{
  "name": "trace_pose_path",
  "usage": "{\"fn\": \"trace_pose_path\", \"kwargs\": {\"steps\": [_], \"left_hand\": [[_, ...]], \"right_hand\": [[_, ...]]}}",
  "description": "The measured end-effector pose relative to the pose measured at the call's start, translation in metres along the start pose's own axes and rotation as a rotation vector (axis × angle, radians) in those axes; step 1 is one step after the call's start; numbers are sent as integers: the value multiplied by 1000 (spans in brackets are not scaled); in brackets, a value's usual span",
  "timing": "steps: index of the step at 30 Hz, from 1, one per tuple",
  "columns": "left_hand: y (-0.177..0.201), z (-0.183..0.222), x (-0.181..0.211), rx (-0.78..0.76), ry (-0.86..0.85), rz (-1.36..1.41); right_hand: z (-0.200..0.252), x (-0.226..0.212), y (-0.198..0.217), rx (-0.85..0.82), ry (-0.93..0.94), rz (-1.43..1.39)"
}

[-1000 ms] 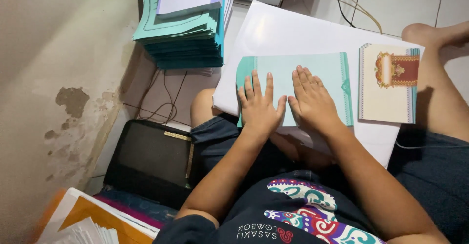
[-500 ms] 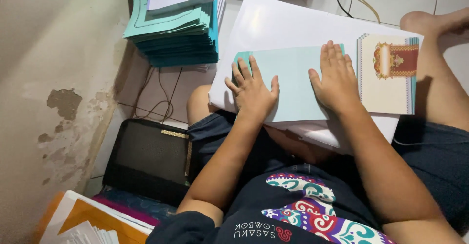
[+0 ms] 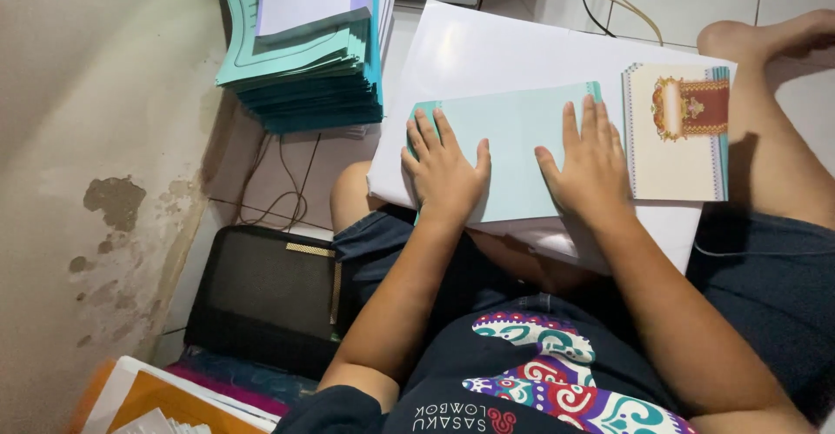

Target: Manually folding printed paper sheets into booklets on a flat surface.

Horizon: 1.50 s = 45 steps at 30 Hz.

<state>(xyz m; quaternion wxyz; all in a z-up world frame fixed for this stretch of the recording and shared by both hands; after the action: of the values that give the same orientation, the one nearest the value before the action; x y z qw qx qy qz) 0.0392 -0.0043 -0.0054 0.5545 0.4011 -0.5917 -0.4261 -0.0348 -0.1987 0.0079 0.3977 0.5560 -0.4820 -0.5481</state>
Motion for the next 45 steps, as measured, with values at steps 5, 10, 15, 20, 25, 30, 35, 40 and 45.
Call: {"fn": "trace_pose_path", "kwargs": {"steps": [5,10,15,20,25,30,35,40,45], "left_hand": [[6,-3,3,-5,76,67],[11,1,6,-8,93,87],[15,3,10,-1,82,63],[17,3,11,1,64,77],[12,2,12,2,68,83],[-1,-3,5,116,1,51],[-5,-4,-2,63,-15,142],[13,5,3,106,-100,311],[58,34,29,-105,-354,601]], "right_hand": [[14,15,-7,6,-131,-69],[18,6,-10,-3,-139,-62],[24,0,-12,120,-27,-6],[21,54,14,254,-84,83],[16,102,12,204,-298,170],[18,117,18,195,-311,55],[26,121,36,217,-349,-184],[36,106,69,386,-303,94],[52,-2,152,530,155,-80]]}}
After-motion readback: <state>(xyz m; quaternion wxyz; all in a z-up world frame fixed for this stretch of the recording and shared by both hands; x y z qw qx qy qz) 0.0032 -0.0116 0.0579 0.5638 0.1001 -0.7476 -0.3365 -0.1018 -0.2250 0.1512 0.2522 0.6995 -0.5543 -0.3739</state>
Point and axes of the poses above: each hand's wrist, its own z-axis away from the middle knuckle, its own y-axis out of the back of the hand, x = y × z, the point moved 4 cm from there along -z, towards the middle knuckle, and after that the axes turned 8 degrees about y, right-handed, at the moved point
